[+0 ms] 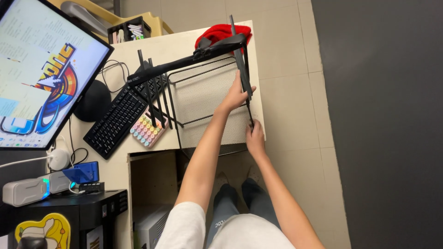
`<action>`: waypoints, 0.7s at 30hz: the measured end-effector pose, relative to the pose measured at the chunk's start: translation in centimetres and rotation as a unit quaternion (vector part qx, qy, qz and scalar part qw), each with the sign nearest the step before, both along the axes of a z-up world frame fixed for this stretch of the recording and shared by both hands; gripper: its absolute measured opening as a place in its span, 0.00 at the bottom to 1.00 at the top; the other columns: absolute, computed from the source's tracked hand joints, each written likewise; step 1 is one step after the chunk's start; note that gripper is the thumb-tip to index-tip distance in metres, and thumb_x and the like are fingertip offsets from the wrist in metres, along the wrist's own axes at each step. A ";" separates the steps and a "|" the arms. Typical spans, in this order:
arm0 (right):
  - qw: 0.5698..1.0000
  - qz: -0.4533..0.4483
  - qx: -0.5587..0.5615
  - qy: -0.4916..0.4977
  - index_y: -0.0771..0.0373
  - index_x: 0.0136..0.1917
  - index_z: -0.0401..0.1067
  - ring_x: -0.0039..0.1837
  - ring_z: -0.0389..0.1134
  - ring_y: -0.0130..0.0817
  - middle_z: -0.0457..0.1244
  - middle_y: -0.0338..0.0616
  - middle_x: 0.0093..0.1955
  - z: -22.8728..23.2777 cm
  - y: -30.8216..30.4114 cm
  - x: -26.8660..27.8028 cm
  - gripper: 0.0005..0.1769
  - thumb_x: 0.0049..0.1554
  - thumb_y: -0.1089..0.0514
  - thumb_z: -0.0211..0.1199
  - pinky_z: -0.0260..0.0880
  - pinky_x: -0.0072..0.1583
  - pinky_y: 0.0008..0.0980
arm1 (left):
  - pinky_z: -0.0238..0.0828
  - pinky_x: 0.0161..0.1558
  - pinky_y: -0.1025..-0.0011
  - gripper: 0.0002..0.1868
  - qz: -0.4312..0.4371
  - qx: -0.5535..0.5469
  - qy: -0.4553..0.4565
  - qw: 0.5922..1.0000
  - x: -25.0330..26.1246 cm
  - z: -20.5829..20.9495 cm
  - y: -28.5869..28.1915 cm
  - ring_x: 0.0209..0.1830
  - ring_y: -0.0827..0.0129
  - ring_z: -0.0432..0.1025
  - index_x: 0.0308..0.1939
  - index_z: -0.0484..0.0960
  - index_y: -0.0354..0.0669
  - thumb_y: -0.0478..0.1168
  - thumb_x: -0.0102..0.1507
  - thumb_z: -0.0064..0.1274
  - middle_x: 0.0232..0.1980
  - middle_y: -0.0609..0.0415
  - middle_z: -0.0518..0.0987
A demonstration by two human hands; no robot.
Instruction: The person repeatedly lifts and repositions a black wire rack on a desk, then moves it to a nearby chair. The person then picks up a red cloth and wipes a keyboard and mouse on a different desk.
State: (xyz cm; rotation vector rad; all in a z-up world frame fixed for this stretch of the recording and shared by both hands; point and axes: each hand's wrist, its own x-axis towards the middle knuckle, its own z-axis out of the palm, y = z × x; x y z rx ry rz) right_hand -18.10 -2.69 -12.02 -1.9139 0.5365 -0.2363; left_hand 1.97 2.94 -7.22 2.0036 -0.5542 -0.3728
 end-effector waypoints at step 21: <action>0.925 0.321 -0.181 -0.097 0.76 0.78 0.43 0.82 0.41 0.60 0.42 0.65 0.80 7.1 20.0 2.5 0.50 0.53 0.59 0.68 0.41 0.79 0.52 | 0.77 0.47 0.70 0.12 0.277 -0.200 0.086 0.936 -13.4 -3.0 30.1 0.41 0.68 0.77 0.53 0.83 0.31 0.36 0.74 0.47 0.42 0.50 0.83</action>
